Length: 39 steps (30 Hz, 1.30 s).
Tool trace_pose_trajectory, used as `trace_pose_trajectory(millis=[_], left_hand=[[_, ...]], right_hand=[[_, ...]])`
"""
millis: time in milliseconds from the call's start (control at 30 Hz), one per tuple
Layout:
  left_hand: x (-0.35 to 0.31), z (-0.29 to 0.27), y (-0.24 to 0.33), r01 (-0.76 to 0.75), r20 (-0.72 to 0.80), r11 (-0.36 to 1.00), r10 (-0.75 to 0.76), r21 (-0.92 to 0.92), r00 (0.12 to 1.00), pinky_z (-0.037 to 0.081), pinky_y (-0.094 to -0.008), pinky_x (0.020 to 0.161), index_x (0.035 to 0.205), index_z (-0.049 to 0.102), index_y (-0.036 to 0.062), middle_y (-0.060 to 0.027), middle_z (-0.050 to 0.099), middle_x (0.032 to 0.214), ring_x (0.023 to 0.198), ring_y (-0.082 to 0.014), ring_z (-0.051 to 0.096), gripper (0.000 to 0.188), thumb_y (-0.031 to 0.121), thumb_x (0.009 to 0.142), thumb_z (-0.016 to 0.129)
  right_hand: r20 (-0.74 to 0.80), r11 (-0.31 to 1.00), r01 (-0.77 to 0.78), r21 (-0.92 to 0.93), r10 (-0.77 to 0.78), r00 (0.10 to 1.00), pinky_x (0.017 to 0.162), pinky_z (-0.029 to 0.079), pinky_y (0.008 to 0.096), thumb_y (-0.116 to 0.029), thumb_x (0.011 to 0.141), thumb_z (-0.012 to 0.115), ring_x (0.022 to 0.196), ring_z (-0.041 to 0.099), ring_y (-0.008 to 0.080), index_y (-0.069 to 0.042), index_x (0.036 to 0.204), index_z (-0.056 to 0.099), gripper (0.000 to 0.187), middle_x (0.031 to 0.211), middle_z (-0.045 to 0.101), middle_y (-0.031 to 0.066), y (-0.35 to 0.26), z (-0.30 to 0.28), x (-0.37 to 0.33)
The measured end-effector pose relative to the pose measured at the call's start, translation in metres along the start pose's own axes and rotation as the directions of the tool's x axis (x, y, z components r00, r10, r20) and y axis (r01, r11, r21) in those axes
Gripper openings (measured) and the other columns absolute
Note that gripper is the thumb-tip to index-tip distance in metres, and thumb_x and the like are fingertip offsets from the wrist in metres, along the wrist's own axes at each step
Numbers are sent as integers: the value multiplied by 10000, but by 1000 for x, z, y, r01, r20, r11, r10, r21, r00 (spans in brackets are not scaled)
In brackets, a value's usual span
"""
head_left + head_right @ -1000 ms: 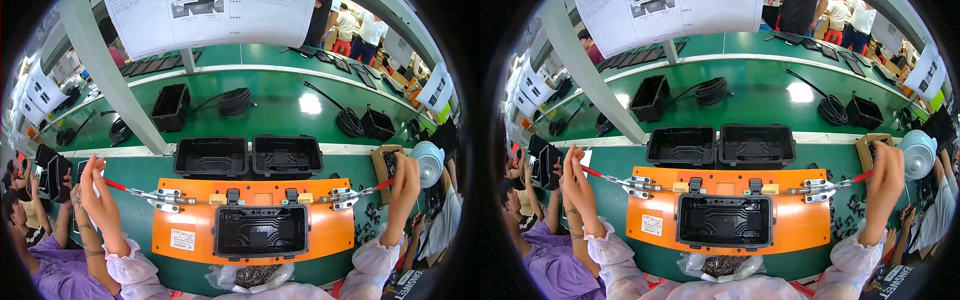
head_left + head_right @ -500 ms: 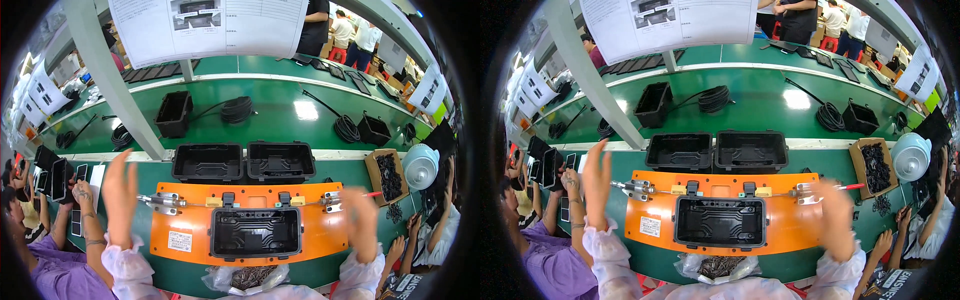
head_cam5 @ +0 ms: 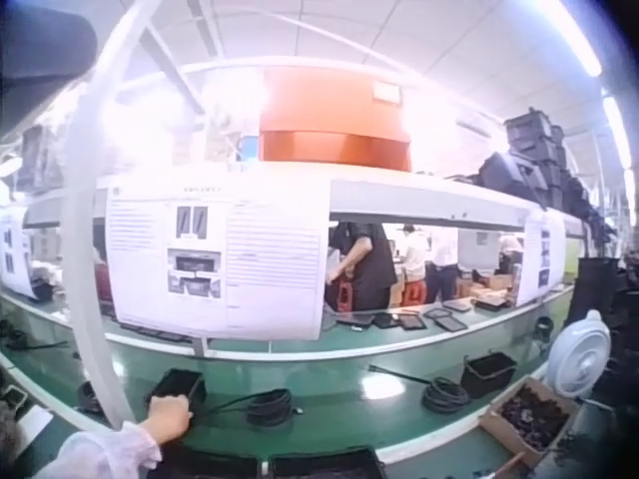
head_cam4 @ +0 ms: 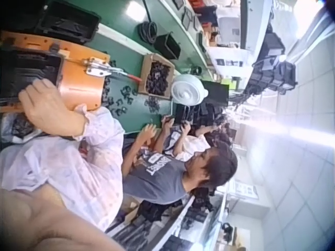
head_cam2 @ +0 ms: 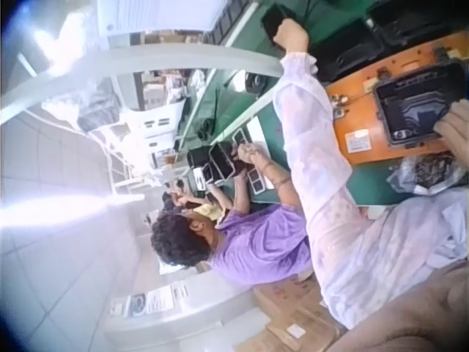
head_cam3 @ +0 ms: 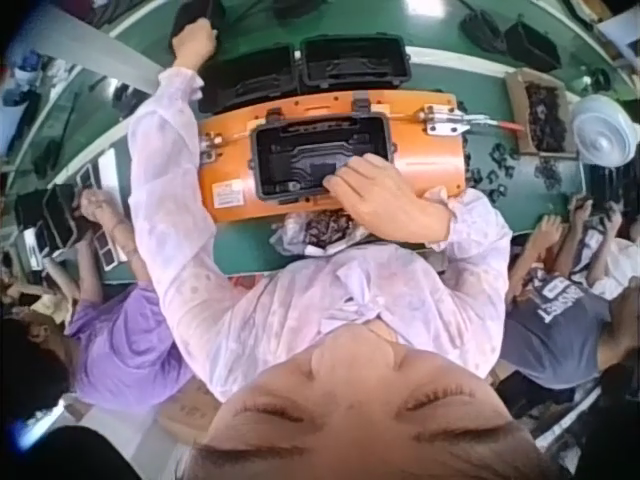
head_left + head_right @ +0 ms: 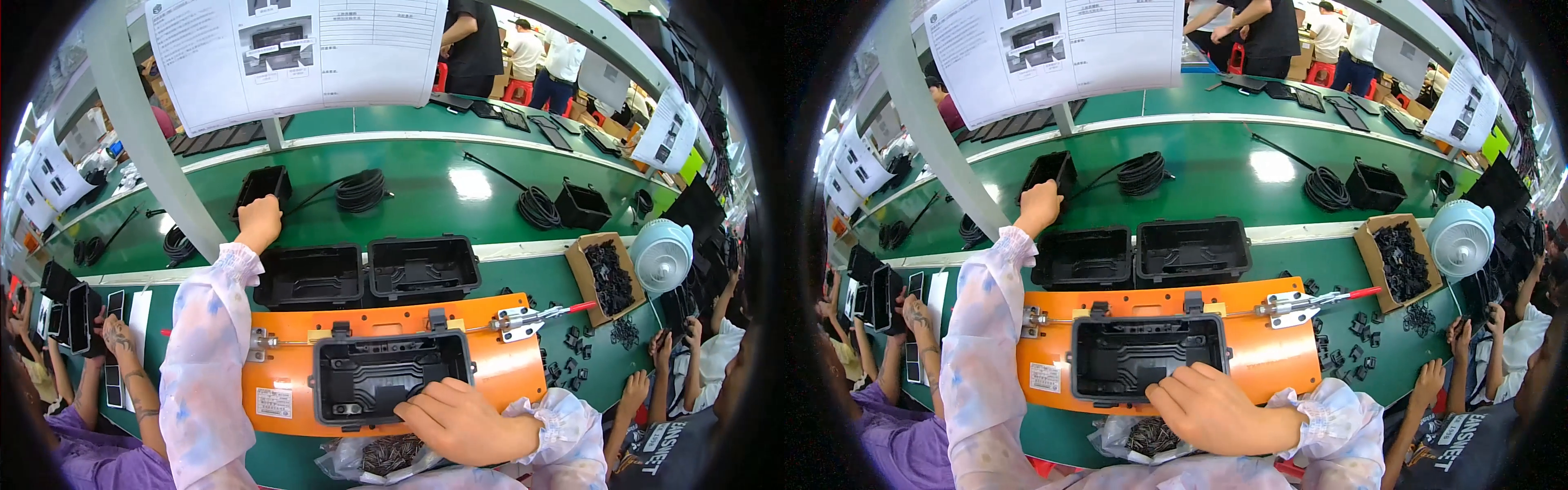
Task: The person places a black plastic box into an orange fixture, inserts small metal components into the box by hand, and secures them using the fixture's toggle clamps. They repeat this process with multiple boxes, setting each completed unit aside on the green workspace.
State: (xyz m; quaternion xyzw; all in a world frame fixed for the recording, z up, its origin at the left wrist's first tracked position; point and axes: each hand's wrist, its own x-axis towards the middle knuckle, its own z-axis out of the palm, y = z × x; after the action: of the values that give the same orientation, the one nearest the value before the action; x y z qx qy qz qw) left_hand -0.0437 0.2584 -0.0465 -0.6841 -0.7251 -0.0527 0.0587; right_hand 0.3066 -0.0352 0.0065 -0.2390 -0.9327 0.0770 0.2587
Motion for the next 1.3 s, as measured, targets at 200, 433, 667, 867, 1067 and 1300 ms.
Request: trace_pose_trajectory(millis=[200, 433, 667, 867, 1067, 1300], left_hand=[[-64, -96, -20, -113, -103, 919, 79, -378, 992, 513, -483, 888, 1154, 667, -20, -260, 707, 1069, 1045, -449, 657, 342, 238, 932, 692], [-196, -167, 26, -397, -341, 824, 266, -405, 901, 458, -453, 1006, 1131, 655, -28, -172, 706, 1039, 957, -386, 651, 283, 130, 900, 702], [-277, -181, 50, -737, -264, 627, 688, -253, 676, 414, -540, 1048, 1107, 689, 27, -50, 694, 950, 971, -236, 667, 357, 97, 764, 759], [-285, -165, 55, -770, -107, 517, 801, -374, 590, 477, -414, 917, 1170, 690, 32, -42, 694, 945, 1053, -221, 638, 418, 104, 758, 695], [-276, -161, 52, -771, -72, 446, 845, -454, 530, 490, -373, 855, 1172, 688, 27, -50, 698, 965, 1068, -235, 642, 415, 113, 767, 671], [-281, -134, 50, -724, 73, 510, 837, -464, 543, 374, -496, 1064, 1240, 671, 43, -48, 706, 1082, 1192, -247, 611, 442, 118, 806, 711]], right_hand=[[-306, 962, 5, -274, -93, 948, 603, 465, 375, -62, 724, 659, 669, 590, 258, 30, 998, 659, 289, 800, 634, 90, 12, -73, 23], [-344, 886, -426, -180, 349, 872, 835, 527, 462, -118, 881, 694, 937, 661, 419, 8, 994, 714, 171, 973, 706, 210, 216, -88, 64], [-222, 905, -379, -191, 336, 915, 862, 540, 464, -173, 837, 748, 926, 682, 409, -11, 1015, 763, 241, 966, 733, 199, 346, -28, 62], [5, 919, -268, -291, 281, 960, 939, 520, 445, -288, 827, 799, 1063, 652, 394, -36, 1157, 733, 420, 1121, 700, 195, 335, -20, 73], [-272, 945, -299, -137, 254, 928, 869, 544, 388, -293, 906, 757, 991, 684, 343, -32, 1175, 716, 377, 1120, 699, 172, 252, -82, 67], [-372, 990, -92, -106, 46, 927, 684, 528, 300, -64, 873, 694, 724, 673, 208, 3, 982, 731, 133, 864, 709, 95, 52, -100, 10]])
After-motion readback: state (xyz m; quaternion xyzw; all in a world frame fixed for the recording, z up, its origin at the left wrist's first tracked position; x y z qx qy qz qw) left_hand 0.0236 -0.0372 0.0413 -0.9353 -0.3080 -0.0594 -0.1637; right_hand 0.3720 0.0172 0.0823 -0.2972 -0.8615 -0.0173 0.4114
